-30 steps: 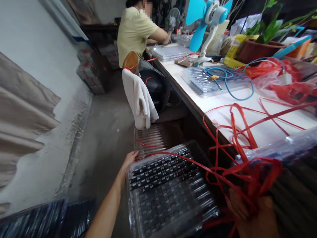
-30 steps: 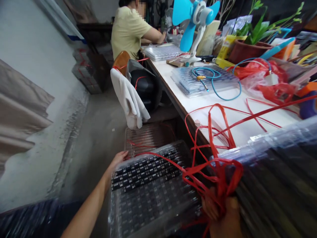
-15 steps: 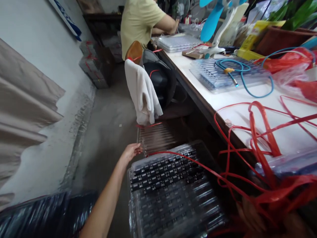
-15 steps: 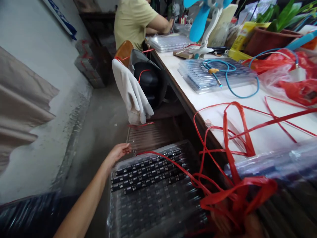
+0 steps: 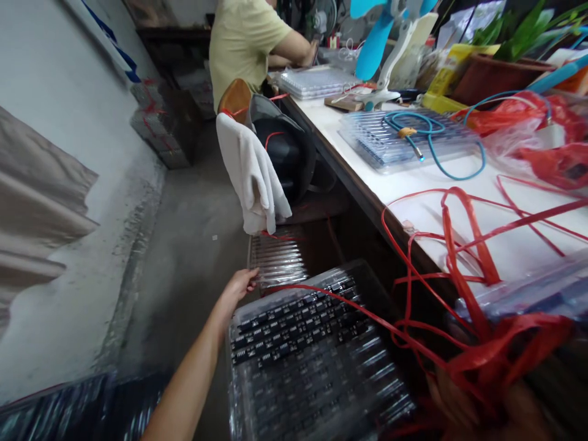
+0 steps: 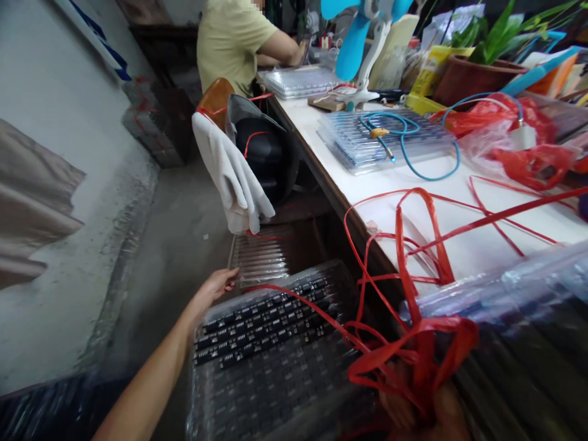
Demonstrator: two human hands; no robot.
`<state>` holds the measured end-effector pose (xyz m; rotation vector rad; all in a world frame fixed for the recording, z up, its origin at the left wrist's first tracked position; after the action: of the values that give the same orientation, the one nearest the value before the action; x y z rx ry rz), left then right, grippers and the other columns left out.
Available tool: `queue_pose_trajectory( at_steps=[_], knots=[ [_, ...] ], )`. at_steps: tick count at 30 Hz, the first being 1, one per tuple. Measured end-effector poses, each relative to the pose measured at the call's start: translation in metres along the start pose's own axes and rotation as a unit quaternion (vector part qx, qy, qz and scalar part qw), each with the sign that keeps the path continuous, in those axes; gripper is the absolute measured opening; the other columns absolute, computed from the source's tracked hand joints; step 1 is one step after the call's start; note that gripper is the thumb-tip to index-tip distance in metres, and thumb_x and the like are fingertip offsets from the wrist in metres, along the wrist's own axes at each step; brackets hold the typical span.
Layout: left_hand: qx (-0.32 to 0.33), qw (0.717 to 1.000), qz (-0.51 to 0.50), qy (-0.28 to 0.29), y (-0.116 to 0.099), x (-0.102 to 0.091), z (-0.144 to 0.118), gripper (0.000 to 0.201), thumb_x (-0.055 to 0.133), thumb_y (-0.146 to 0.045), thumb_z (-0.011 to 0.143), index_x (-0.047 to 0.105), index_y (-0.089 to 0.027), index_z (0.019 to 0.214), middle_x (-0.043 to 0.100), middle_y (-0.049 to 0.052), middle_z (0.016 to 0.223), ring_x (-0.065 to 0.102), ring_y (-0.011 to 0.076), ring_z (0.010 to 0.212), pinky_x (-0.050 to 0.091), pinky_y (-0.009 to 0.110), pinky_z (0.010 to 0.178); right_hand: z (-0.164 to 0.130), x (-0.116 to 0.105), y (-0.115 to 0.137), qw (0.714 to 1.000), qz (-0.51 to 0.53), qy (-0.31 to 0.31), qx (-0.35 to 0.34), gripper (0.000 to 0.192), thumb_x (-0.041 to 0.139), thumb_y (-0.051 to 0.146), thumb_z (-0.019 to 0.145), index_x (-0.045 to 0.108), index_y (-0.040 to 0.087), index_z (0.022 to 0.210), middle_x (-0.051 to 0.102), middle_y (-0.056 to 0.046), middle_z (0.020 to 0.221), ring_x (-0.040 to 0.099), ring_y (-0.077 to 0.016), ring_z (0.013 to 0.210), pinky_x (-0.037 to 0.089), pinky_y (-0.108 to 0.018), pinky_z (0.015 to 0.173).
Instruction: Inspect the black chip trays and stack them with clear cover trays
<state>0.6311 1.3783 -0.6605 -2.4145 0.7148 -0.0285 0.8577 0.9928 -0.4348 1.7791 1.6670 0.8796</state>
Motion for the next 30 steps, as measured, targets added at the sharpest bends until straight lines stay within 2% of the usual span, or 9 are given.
queue_pose_trajectory(
  at_steps=[4, 7, 9, 13, 19, 23, 26, 29, 30],
  knots=[
    [0.036, 0.999, -0.04, -0.001, -0.013, -0.004, 0.002, 0.014, 0.056, -0.025, 0.089, 0.057, -0.012, 0.089, 0.056, -0.002, 0.073, 0.046, 0.0048, 0.05, 0.039, 0.017, 0.042, 0.003, -0.004, 0.0, 1.0, -0.022, 0.0, -0.017, 0.055, 0.065, 0.06, 0.06, 0.031, 0.02, 0.044, 0.032, 0.005, 0.033, 0.032, -0.0093, 0.031, 0.035, -0.023, 0.033],
    [0.058, 0.996, -0.064, -0.036, -0.01, -0.012, 0.004, 0.015, 0.055, -0.026, 0.089, 0.057, -0.012, 0.091, 0.055, -0.002, 0.073, 0.046, 0.005, 0.05, 0.04, 0.017, 0.043, 0.003, -0.004, -0.002, 1.0, -0.018, 0.002, -0.01, 0.055, 0.067, 0.059, 0.058, 0.032, 0.02, 0.043, 0.031, 0.005, 0.033, 0.03, -0.0085, 0.031, 0.032, -0.023, 0.032],
    [0.072, 0.992, -0.081, -0.062, -0.007, -0.019, 0.002, 0.016, 0.055, -0.028, 0.09, 0.057, -0.012, 0.093, 0.056, -0.002, 0.073, 0.047, 0.0053, 0.05, 0.041, 0.018, 0.044, 0.002, 0.002, 0.0, 0.999, -0.028, 0.025, -0.021, 0.054, 0.066, 0.059, 0.061, 0.033, 0.02, 0.043, 0.031, 0.005, 0.034, 0.03, -0.0085, 0.031, 0.031, -0.022, 0.032],
    [0.1, 0.986, -0.118, -0.055, -0.007, -0.031, -0.01, 0.019, 0.053, -0.03, 0.09, 0.058, -0.012, 0.096, 0.058, -0.001, 0.074, 0.049, 0.006, 0.05, 0.043, 0.019, 0.046, -0.001, 0.01, 0.007, 0.997, -0.032, 0.043, -0.052, 0.051, 0.058, 0.057, 0.071, 0.033, 0.022, 0.043, 0.03, 0.004, 0.034, 0.028, -0.0101, 0.03, 0.029, -0.025, 0.031],
    [0.137, 0.978, -0.152, -0.036, -0.007, -0.045, -0.035, 0.022, 0.052, -0.031, 0.091, 0.058, -0.013, 0.102, 0.06, 0.0, 0.078, 0.052, 0.0075, 0.054, 0.046, 0.022, 0.05, -0.009, 0.014, 0.006, 1.0, -0.017, 0.021, -0.004, 0.047, 0.055, 0.045, 0.073, 0.03, 0.019, 0.043, 0.027, 0.004, 0.035, 0.026, -0.0085, 0.032, 0.027, -0.022, 0.032],
    [0.145, 0.978, -0.145, -0.042, -0.003, -0.046, -0.042, 0.025, 0.051, -0.034, 0.091, 0.057, -0.013, 0.104, 0.06, 0.001, 0.08, 0.053, 0.0083, 0.056, 0.048, 0.023, 0.053, -0.015, 0.012, 0.003, 0.999, -0.038, -0.012, 0.019, 0.039, 0.051, 0.037, 0.077, 0.033, 0.019, 0.047, 0.032, 0.004, 0.038, 0.029, -0.0088, 0.035, 0.031, -0.021, 0.036],
    [0.133, 0.984, -0.118, -0.03, 0.003, -0.038, -0.044, 0.026, 0.051, -0.034, 0.091, 0.057, -0.013, 0.107, 0.061, 0.002, 0.086, 0.057, 0.0101, 0.062, 0.05, 0.026, 0.057, -0.017, 0.019, 0.006, 0.999, -0.032, 0.034, -0.009, 0.039, 0.05, 0.039, 0.081, 0.036, 0.02, 0.05, 0.03, 0.005, 0.041, 0.027, -0.0082, 0.037, 0.029, -0.02, 0.037],
    [0.112, 0.991, -0.068, -0.013, 0.008, -0.028, -0.047, 0.025, 0.055, -0.033, 0.089, 0.059, -0.013, 0.103, 0.062, 0.004, 0.091, 0.06, 0.0129, 0.071, 0.052, 0.03, 0.064, -0.018, 0.027, 0.012, 0.99, -0.039, 0.114, -0.068, 0.033, 0.048, 0.047, 0.085, 0.054, 0.02, 0.066, 0.028, 0.007, 0.044, 0.023, -0.0072, 0.039, 0.025, -0.019, 0.038],
    [0.111, 0.992, -0.05, -0.017, 0.008, -0.027, -0.05, 0.025, 0.055, -0.033, 0.089, 0.059, -0.013, 0.102, 0.062, 0.005, 0.093, 0.061, 0.014, 0.075, 0.053, 0.032, 0.067, -0.019, 0.027, 0.012, 0.986, -0.054, 0.136, -0.083, 0.036, 0.047, 0.052, 0.086, 0.058, 0.02, 0.073, 0.028, 0.008, 0.045, 0.023, -0.0069, 0.039, 0.024, -0.019, 0.038]
  ],
)
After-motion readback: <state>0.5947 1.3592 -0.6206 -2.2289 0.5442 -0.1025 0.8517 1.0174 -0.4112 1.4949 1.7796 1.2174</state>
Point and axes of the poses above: each hand's wrist, its own z-axis towards the middle knuckle, its own x-axis out of the palm, y = z × x, the point moved 9 cm from there along z, towards the middle knuckle
